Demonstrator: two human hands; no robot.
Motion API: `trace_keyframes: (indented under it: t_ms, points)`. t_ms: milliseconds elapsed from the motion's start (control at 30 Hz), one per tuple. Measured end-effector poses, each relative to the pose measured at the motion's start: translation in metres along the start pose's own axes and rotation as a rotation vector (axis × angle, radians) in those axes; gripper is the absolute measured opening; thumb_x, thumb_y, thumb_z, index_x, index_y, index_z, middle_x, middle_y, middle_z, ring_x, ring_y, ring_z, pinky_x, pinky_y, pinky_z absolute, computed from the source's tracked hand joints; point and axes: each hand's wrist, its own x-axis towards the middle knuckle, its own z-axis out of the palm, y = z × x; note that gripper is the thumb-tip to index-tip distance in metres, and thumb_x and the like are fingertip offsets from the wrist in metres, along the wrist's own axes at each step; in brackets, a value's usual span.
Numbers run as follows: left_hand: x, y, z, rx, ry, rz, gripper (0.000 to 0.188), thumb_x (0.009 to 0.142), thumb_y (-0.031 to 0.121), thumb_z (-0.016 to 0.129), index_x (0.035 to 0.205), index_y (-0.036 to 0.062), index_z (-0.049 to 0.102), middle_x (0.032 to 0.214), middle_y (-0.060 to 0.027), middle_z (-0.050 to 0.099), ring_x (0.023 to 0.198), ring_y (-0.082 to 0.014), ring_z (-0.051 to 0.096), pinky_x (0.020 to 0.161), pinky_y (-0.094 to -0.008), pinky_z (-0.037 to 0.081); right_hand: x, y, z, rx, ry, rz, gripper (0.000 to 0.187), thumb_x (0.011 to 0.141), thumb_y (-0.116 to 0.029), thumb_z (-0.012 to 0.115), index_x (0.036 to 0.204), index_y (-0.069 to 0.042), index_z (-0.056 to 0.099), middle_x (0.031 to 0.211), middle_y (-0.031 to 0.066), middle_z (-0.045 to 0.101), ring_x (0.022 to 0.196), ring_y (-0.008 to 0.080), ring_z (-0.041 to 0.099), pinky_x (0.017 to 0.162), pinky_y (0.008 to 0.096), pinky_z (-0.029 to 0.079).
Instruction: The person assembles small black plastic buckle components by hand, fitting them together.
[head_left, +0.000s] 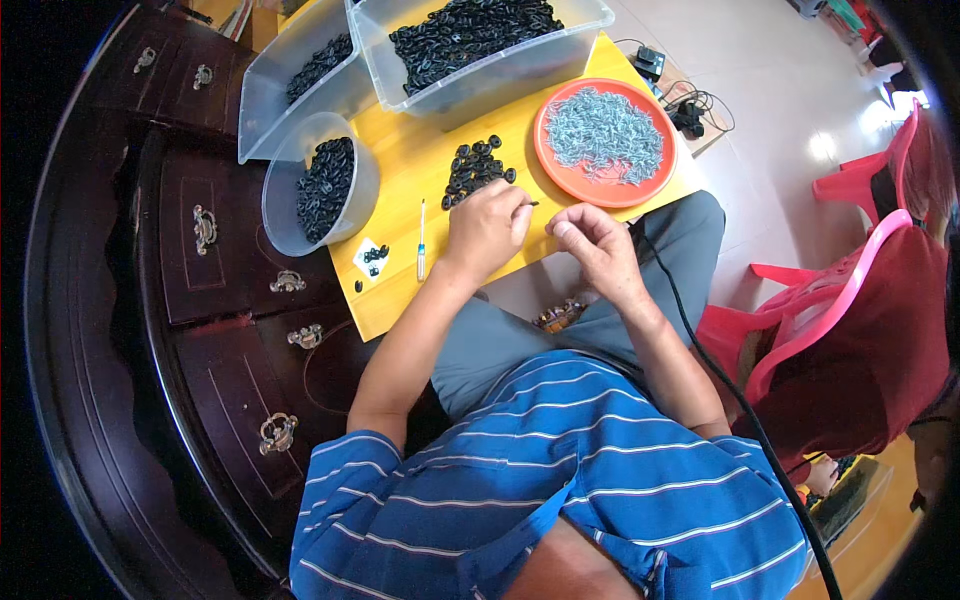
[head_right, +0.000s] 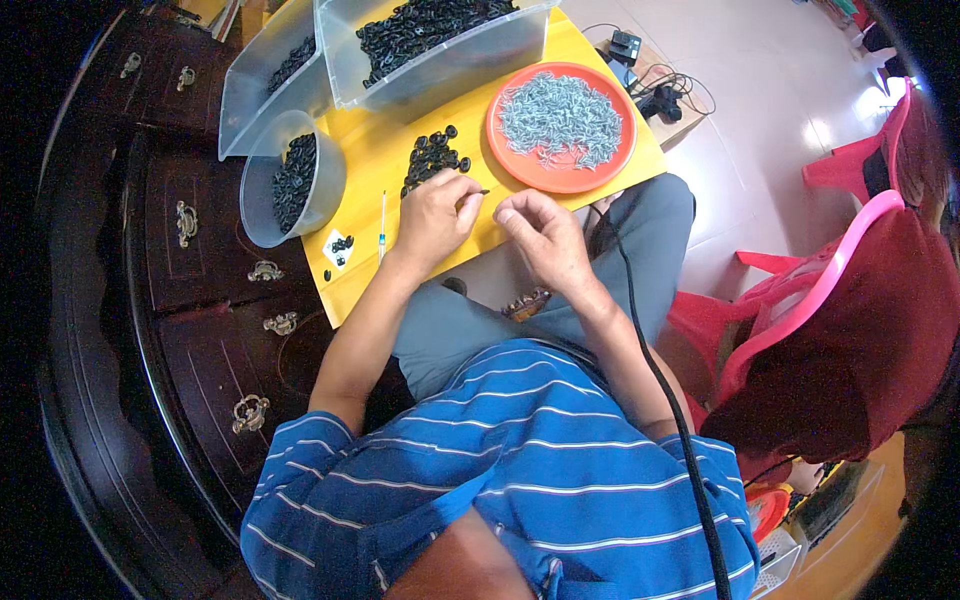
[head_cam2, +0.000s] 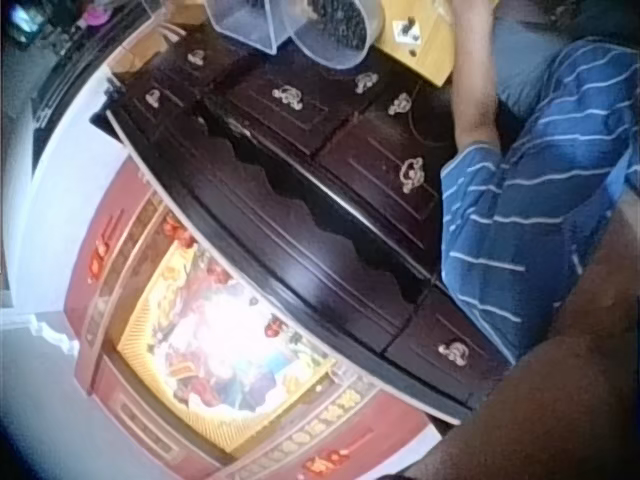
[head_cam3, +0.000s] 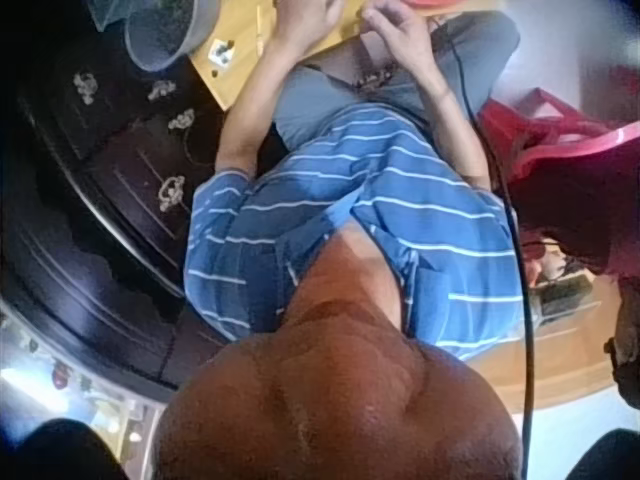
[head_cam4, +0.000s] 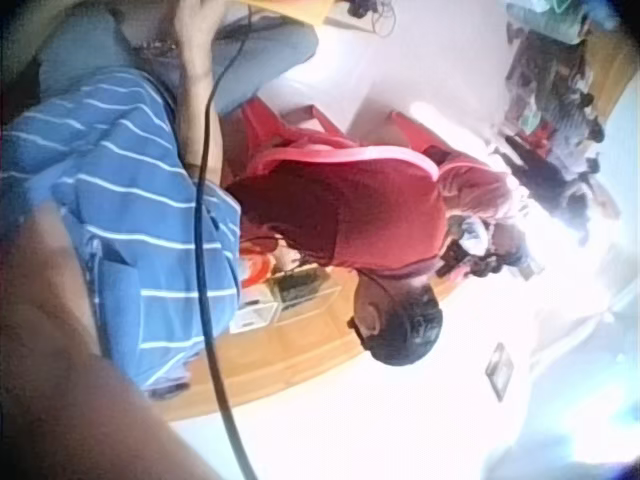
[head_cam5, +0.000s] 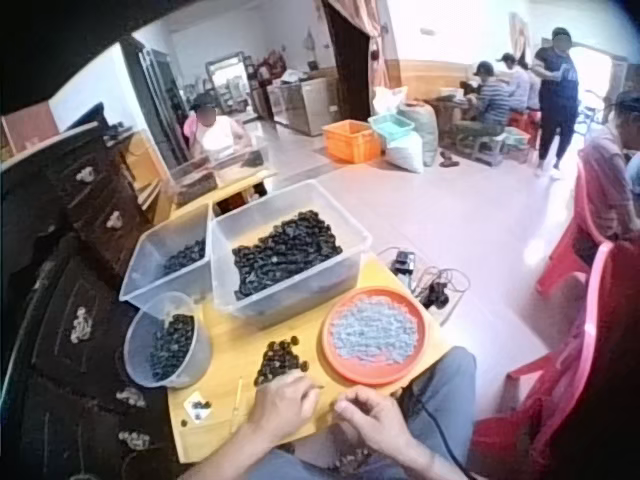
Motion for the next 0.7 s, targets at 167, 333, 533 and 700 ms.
trace_keyframes:
  t_ms: [167, 333, 533, 700]
  points:
    - [-0.014, 0.032, -0.013, -0.132, 0.066, 0.029, 0.006, 0.079, 0.007, 0.069, 0.086, 0.0053, 0.069, 0.082, -0.0095, 0.066, 0.071, -0.0273, 0.066, 0.063, -0.0364, 0.053, 0.001, -0.004, -0.004, 0.001, -0.046, 0.080, 0.017, 0.099, -0.021, 0.060, 0.099, -0.004, 0.060, 0.083, -0.0023, 0.061, 0.074, 0.0043, 0.055, 0.066, 0.0207, 0.046]
    - [-0.018, 0.039, -0.015, -0.108, 0.074, 0.142, 0.009, 0.079, 0.006, 0.070, 0.088, 0.0061, 0.069, 0.083, -0.0082, 0.066, 0.074, -0.0268, 0.066, 0.065, -0.0362, 0.054, -0.004, -0.001, -0.011, 0.204, -0.086, 0.303, 0.017, 0.099, -0.026, 0.061, 0.098, -0.008, 0.061, 0.083, -0.0020, 0.063, 0.071, 0.0043, 0.057, 0.064, 0.0188, 0.047]
    - [-0.011, 0.042, -0.010, -0.199, -0.041, 0.237, 0.013, 0.080, 0.006, 0.070, 0.094, 0.0067, 0.071, 0.084, -0.0083, 0.066, 0.076, -0.0257, 0.067, 0.065, -0.0346, 0.054, -0.013, 0.002, -0.032, 0.409, -0.148, 0.481, 0.013, 0.097, -0.023, 0.062, 0.100, -0.010, 0.064, 0.089, -0.0005, 0.067, 0.068, 0.0038, 0.060, 0.063, 0.0181, 0.050]
    - [0.015, 0.047, -0.005, -0.266, -0.110, 0.215, 0.014, 0.081, 0.012, 0.071, 0.094, 0.0061, 0.071, 0.088, -0.0092, 0.068, 0.080, -0.0287, 0.068, 0.069, -0.0374, 0.055, -0.023, 0.001, -0.033, 0.535, -0.117, 0.467, 0.008, 0.095, -0.016, 0.061, 0.096, -0.008, 0.062, 0.091, 0.0012, 0.068, 0.068, 0.0035, 0.060, 0.065, 0.0180, 0.051]
